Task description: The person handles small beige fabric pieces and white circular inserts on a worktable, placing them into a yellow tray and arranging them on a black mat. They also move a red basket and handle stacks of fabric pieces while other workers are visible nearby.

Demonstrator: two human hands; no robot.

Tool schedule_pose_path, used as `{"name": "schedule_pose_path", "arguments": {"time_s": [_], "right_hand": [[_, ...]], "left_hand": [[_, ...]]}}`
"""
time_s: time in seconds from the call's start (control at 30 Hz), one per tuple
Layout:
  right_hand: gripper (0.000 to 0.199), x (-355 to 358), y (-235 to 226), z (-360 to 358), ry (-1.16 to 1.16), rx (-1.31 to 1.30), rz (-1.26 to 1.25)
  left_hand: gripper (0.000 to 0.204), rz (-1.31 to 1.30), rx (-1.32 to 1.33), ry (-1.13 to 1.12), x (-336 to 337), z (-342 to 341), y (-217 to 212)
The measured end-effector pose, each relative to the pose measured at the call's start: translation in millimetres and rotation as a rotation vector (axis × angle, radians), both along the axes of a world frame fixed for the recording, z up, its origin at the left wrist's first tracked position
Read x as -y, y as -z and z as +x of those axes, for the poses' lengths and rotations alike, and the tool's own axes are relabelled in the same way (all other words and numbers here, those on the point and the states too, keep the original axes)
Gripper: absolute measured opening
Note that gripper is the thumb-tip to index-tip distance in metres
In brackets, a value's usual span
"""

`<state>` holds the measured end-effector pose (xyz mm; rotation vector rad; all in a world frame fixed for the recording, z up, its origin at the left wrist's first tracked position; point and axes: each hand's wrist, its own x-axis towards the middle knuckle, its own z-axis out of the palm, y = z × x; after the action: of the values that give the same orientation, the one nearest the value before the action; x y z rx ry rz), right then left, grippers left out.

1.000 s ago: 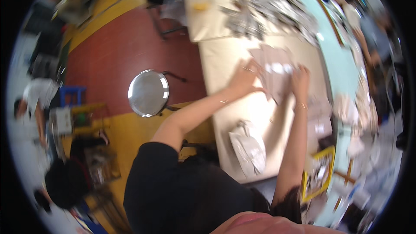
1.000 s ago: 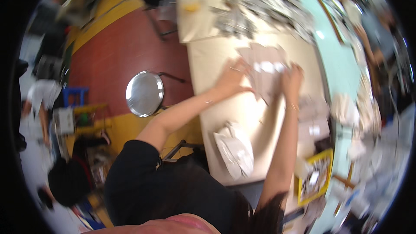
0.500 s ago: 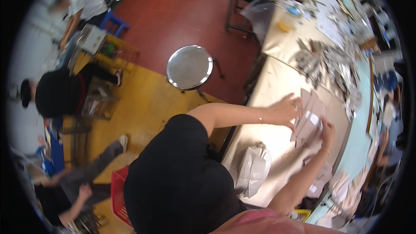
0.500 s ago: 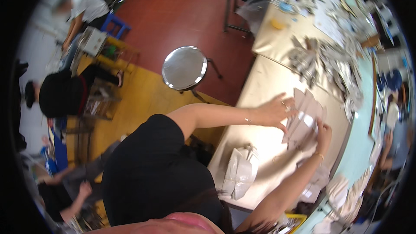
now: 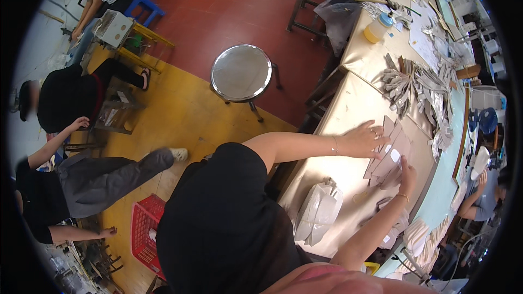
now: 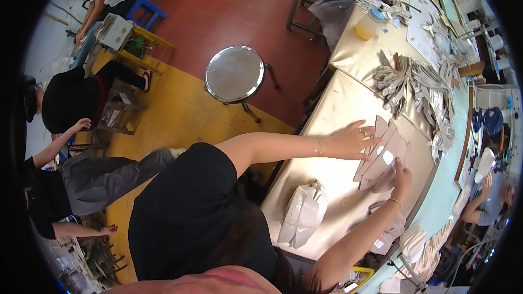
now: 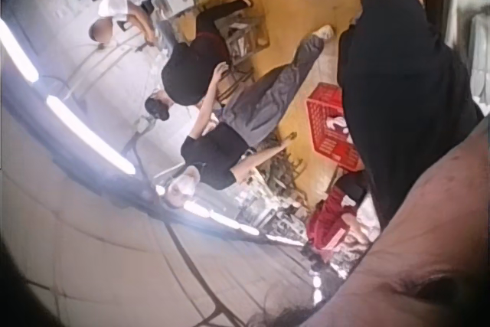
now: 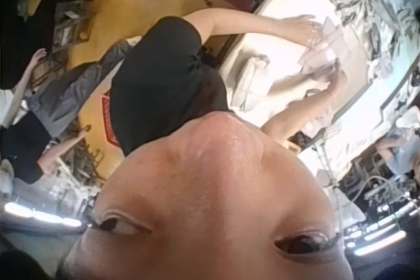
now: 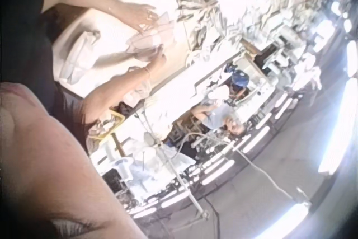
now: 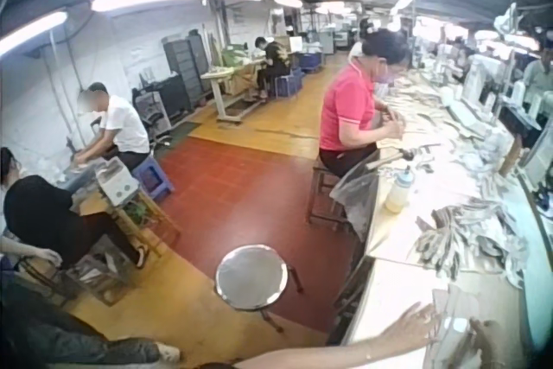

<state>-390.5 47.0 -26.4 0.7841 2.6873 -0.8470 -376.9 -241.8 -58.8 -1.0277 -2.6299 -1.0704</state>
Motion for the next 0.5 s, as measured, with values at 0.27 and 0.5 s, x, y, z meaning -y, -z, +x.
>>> {"name": "schedule_pose_path", "arguments": {"time_s": [0.27,0.5], "right_hand": [[0.074,2.6,-4.4,15.2,-0.05,-0.052,0.035],[0.043,57.8,-14.1,20.7,-0.041,-0.038,-0.488]], "left_hand": [[0.062,0.049,0.071,-0.075,-2.2,0.6,0.5],[0.063,0.032,0.074,-0.261,5.9,3.6,-2.2]]}}
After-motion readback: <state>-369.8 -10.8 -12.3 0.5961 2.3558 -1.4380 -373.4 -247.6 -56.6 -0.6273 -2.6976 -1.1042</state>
